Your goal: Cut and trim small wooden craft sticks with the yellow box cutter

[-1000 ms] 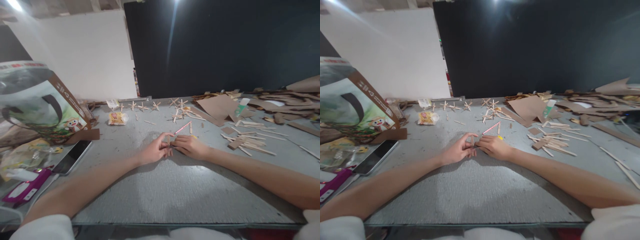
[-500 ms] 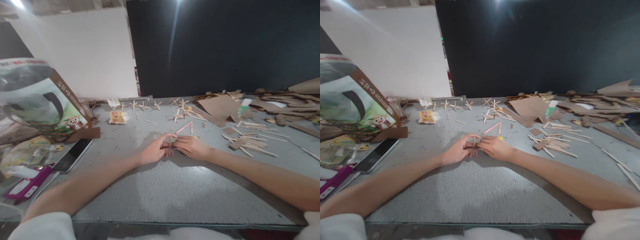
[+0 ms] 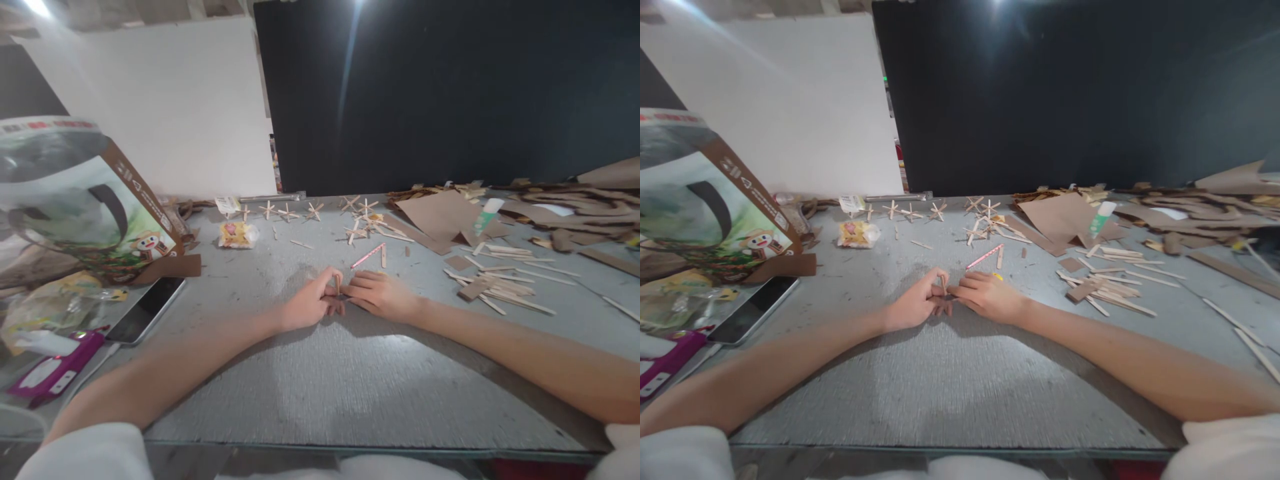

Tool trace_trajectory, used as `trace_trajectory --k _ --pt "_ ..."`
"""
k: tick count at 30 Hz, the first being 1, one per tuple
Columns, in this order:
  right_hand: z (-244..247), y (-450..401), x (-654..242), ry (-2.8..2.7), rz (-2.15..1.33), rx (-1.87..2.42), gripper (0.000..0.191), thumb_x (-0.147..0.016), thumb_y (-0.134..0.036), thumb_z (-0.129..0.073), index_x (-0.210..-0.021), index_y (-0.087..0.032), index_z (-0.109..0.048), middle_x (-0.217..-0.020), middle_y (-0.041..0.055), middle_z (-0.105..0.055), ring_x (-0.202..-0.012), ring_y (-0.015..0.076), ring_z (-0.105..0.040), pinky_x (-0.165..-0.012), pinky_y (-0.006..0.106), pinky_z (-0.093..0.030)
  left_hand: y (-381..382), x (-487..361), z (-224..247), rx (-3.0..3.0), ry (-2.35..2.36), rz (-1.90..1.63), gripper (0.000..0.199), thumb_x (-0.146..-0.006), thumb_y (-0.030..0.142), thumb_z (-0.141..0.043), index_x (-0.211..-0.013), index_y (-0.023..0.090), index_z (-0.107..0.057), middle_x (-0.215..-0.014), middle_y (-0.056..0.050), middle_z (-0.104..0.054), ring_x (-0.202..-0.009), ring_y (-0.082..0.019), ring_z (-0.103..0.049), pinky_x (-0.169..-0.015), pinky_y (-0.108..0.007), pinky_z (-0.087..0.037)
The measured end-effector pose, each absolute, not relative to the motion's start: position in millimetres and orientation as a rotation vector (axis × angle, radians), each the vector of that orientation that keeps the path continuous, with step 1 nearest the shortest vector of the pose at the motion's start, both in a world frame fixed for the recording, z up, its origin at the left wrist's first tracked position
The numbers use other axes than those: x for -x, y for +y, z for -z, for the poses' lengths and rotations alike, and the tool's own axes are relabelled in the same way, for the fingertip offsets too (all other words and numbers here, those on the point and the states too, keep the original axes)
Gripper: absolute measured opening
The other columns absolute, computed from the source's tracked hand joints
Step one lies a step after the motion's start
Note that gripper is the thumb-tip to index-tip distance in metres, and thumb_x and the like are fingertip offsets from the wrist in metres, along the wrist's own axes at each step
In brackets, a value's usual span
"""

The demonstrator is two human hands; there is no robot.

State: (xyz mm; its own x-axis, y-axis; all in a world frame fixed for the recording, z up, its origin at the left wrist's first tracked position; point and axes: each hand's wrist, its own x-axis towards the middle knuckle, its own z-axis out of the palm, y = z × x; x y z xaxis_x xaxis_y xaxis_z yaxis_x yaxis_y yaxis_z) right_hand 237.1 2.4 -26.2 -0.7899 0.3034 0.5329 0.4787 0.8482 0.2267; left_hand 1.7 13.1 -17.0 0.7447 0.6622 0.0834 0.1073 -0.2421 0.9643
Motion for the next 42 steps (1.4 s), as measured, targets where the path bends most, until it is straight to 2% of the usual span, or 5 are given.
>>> trace_trajectory --k 12,25,30,37,42 --pt "28.2 1.1 -237.3 -2.592 0.388 0.616 0.04 -0.114 -0.03 -0.034 -0.119 -0.015 -0.07 -0.087 0.0087 -0.07 -0.084 0.0216 -0.065 -0.076 0.035 -0.053 6.8 -2.2 10.8 -1.832 0.67 -0.569 0.037 -0.071 0.001 -0.043 -0.097 0.026 -0.035 -0.067 0.006 -0.067 -0.055 -0.01 -0.051 -0.057 -0.022 -0.038" --pt "25.3 -0.1 -236.8 -2.546 0.451 0.612 0.037 -0.114 -0.027 -0.036 -0.119 -0.013 -0.07 -0.085 0.0084 -0.069 -0.08 0.0217 -0.064 -0.074 0.035 -0.053 14.6 -1.8 23.1 -1.743 0.616 -0.621 0.027 -0.08 0.01 -0.05 -0.097 0.025 -0.036 -0.07 0.003 -0.071 -0.054 -0.01 -0.053 -0.057 -0.023 -0.039" --pt "25.7 -0.3 -237.0 -2.546 0.472 0.586 0.036 -0.113 -0.025 -0.037 -0.119 -0.012 -0.069 -0.083 0.0078 -0.068 -0.079 0.0215 -0.064 -0.073 0.034 -0.052 11.6 -1.4 18.7 -1.764 0.642 -0.591 0.034 -0.074 0.004 -0.048 -0.097 0.025 -0.037 -0.068 0.004 -0.069 -0.055 -0.01 -0.055 -0.057 -0.022 -0.038" --pt "24.2 -2.2 -237.1 -2.568 0.538 0.624 0.036 -0.113 -0.025 -0.036 -0.126 -0.013 -0.067 -0.086 0.0082 -0.068 -0.082 0.0222 -0.064 -0.077 0.037 -0.054 10.3 0.7 15.2 -1.894 0.624 -0.595 0.049 -0.076 0.001 -0.047 -0.12 0.023 -0.044 -0.071 0.005 -0.068 -0.055 -0.01 -0.055 -0.057 -0.022 -0.041" --pt "26.1 -2.0 -238.4 -2.512 0.56 0.642 0.036 -0.112 -0.024 -0.039 -0.135 -0.014 -0.065 -0.09 0.0099 -0.067 -0.084 0.024 -0.061 -0.076 0.038 -0.054 10.3 -0.7 15.2 -1.889 0.668 -0.601 0.039 -0.082 0.006 -0.045 -0.117 0.023 -0.046 -0.067 0.007 -0.065 -0.056 -0.011 -0.058 -0.057 -0.022 -0.041"
